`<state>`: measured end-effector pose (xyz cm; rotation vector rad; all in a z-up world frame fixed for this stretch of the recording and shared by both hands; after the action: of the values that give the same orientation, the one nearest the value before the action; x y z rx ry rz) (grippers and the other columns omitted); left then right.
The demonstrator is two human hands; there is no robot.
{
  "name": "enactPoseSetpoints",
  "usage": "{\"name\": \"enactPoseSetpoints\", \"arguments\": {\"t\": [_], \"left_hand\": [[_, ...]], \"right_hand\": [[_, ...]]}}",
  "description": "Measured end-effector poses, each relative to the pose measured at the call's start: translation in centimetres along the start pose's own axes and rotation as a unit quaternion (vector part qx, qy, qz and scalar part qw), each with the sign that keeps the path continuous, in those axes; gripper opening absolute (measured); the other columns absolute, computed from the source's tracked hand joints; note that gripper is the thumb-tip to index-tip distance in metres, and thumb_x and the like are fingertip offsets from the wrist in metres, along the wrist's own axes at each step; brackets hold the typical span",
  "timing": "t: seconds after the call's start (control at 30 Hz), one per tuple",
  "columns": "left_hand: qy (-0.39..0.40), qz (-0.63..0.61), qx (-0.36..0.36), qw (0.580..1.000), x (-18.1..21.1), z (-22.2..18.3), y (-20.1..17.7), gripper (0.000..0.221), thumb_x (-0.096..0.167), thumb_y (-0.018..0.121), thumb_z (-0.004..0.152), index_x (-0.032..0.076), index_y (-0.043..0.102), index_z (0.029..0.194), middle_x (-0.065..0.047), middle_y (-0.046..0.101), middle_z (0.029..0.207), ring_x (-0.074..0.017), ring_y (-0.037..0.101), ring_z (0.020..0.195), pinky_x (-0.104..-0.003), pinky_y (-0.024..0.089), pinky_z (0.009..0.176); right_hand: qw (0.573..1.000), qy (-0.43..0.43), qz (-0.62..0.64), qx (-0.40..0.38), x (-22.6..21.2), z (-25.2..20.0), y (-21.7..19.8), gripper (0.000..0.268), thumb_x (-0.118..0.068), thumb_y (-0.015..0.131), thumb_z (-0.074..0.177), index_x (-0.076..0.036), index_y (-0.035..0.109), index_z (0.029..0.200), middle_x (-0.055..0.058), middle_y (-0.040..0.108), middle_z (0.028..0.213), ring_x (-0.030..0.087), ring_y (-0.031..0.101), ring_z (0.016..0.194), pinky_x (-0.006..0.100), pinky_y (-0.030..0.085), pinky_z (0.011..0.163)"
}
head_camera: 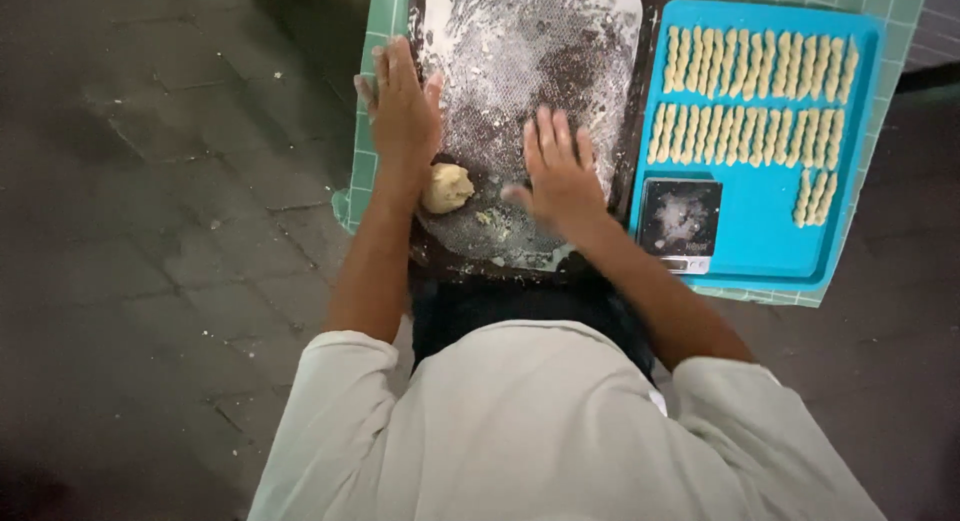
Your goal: Shaping small pieces of dough into twisted snacks by rolling and folding them by hand on a floured surface.
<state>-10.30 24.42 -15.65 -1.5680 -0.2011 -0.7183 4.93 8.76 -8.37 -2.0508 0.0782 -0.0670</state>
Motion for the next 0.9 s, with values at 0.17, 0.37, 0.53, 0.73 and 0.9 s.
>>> {"name": "enactPoseSetpoints", "arguments": {"t": [0.17, 0.37, 0.53, 0.73, 0.9], "left_hand": [[0.026, 0.021, 0.008, 0.999, -0.1, 0.1, 0.0, 0.07, 0.022, 0.072, 0.111, 0.007, 0.024, 0.159, -0.013, 0.039, 0.169, -0.0296, 0.021, 0.159, -0.064, 0.003, 0.126], [0.033, 0.05, 0.008, 0.998, -1.6, 0.3, 1.8, 0.071, 0.031, 0.067, 0.115, 0.012, 0.019, 0.164, -0.012, 0.03, 0.173, -0.0326, 0.02, 0.161, -0.066, 0.004, 0.128], [-0.002, -0.005, -0.034, 0.999, 0.2, -0.3, -0.5, 0.061, 0.028, 0.055, 0.116, 0.012, 0.022, 0.164, -0.01, 0.03, 0.172, -0.0299, 0.012, 0.161, -0.064, 0.0, 0.127], [-0.03, -0.047, -0.055, 0.997, 0.0, 0.1, -0.2, 0.062, 0.036, 0.045, 0.115, 0.01, 0.02, 0.165, -0.013, 0.026, 0.173, -0.0288, 0.007, 0.161, -0.06, -0.006, 0.126], [-0.003, -0.031, -0.046, 0.998, 0.6, -0.1, -0.8, 0.064, 0.035, 0.051, 0.117, 0.007, 0.019, 0.165, -0.014, 0.029, 0.173, -0.0288, 0.01, 0.161, -0.061, -0.005, 0.126]], "right_hand": [[0.996, 0.035, 0.077, -0.028, 1.1, 1.1, -2.2, 0.073, -0.059, 0.019, 0.111, -0.019, -0.01, 0.165, 0.011, -0.026, 0.167, 0.029, -0.02, 0.155, 0.055, -0.013, 0.126], [0.979, -0.012, 0.044, 0.201, 6.4, 12.6, -3.7, 0.068, -0.064, 0.013, 0.115, -0.023, 0.001, 0.167, 0.032, 0.02, 0.17, 0.049, 0.014, 0.157, 0.069, -0.006, 0.116], [0.983, 0.015, 0.107, 0.152, 5.7, 11.0, -4.9, 0.085, -0.068, 0.008, 0.104, -0.013, 0.006, 0.17, 0.02, -0.001, 0.173, 0.039, -0.007, 0.158, 0.061, -0.011, 0.125], [0.998, 0.007, 0.047, 0.046, 0.7, 1.4, -2.8, 0.091, -0.063, 0.036, 0.107, -0.002, -0.002, 0.163, 0.018, -0.007, 0.171, 0.034, -0.004, 0.158, 0.057, 0.001, 0.13], [0.997, -0.031, 0.065, 0.011, -0.5, -3.1, 5.6, 0.097, -0.068, 0.03, 0.104, 0.003, 0.001, 0.164, 0.022, -0.008, 0.172, 0.037, -0.006, 0.159, 0.056, 0.002, 0.126]]}}
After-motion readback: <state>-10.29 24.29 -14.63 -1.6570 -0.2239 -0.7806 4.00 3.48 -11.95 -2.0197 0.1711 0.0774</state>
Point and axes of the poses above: each hand's wrist, its own z-axis towards the middle knuckle, its own y-axis out of the palm, x = y × z, the point moved 7 cm from there along z, towards the middle knuckle
